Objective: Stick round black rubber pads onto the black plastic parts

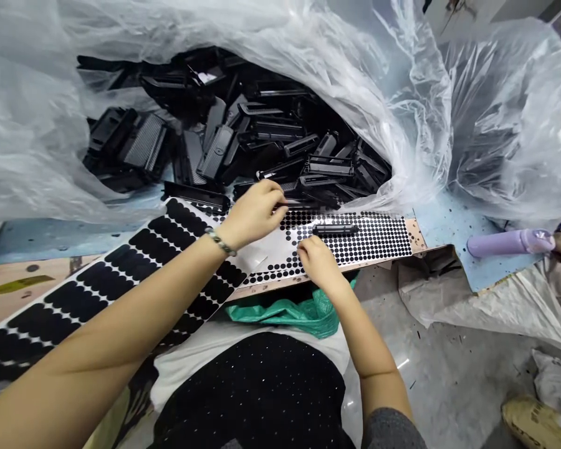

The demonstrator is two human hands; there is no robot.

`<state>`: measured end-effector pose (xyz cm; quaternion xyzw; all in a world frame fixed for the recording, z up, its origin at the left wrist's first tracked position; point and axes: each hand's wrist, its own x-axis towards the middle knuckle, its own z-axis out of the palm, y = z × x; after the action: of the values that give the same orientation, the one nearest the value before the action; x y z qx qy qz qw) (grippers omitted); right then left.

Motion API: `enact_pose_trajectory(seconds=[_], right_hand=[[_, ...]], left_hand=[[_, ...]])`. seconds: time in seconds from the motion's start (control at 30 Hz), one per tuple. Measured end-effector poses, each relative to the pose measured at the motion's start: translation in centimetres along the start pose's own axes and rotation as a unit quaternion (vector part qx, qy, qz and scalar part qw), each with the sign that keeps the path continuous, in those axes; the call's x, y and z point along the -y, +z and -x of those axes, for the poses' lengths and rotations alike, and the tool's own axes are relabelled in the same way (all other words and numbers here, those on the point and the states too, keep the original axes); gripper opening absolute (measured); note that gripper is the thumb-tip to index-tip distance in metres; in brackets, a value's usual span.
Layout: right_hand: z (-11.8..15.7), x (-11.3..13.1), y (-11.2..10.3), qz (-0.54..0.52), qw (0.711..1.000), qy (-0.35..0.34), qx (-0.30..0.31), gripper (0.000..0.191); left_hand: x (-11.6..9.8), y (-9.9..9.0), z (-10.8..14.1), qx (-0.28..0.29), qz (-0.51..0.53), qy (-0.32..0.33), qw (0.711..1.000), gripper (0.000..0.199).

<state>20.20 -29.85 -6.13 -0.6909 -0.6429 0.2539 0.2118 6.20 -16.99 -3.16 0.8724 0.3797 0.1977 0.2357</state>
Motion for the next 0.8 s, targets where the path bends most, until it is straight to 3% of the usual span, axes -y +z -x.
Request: enact_pose_trajectory(seconds=[0.07, 0.13, 0.2, 0.3, 0.37, 0.43, 0.5, 0.6, 0.67, 0.73, 0.8], right_hand=[[-0.1, 0.9, 0.7, 0.006, 1.000, 0.005, 0.022, 0.013], [0.0, 1.9, 1.6, 0.011, 0.999, -0.006, 0.048, 0.010], [0.1, 3.0, 2.5, 0.026, 0.997, -0.025, 0.072, 0.007], [0.3, 4.0, 3.5, 0.067, 0.993, -0.031, 0.092, 0.007], [0.3, 4.2, 3.8, 0.072, 0.993, -0.025, 0.094, 0.011], [0.3, 4.1, 3.7, 0.027, 0.996, -0.016, 0.082, 0.015], [0.1, 4.2, 3.3, -0.083, 0.995, 0.013, 0.044, 0.015], [-0.3, 5.2, 2.8, -0.305, 0.949, 0.066, -0.035, 0.011], [-0.5, 6.4, 2.6, -0.409, 0.908, 0.078, -0.049, 0.013], [-0.7, 7.7, 2.6, -0.458, 0.885, 0.077, -0.035, 0.013], [-0.8, 8.7, 2.6, -0.460, 0.884, 0.068, -0.041, 0.013]], left_hand=[[0.6, -1.4, 1.3, -0.068, 0.117, -0.040, 0.990, 0.011], [0.9, -2.6, 3.0, -0.114, 0.271, -0.127, 0.947, 0.015], [1.1, -3.3, 4.9, -0.121, 0.438, -0.227, 0.862, 0.020], [1.1, -3.4, 7.8, -0.075, 0.607, -0.325, 0.722, 0.021], [1.0, -2.9, 9.5, -0.055, 0.645, -0.361, 0.672, 0.023], [0.9, -2.1, 10.9, -0.056, 0.647, -0.373, 0.663, 0.023], [0.6, -1.1, 11.8, -0.060, 0.640, -0.356, 0.678, 0.026], [0.2, -0.1, 12.6, -0.057, 0.637, -0.318, 0.700, 0.034], [-0.1, 0.3, 12.8, -0.061, 0.638, -0.307, 0.704, 0.036], [-0.4, 0.5, 13.0, -0.080, 0.642, -0.297, 0.702, 0.036], [-0.6, 0.6, 13.1, -0.107, 0.647, -0.282, 0.700, 0.036]])
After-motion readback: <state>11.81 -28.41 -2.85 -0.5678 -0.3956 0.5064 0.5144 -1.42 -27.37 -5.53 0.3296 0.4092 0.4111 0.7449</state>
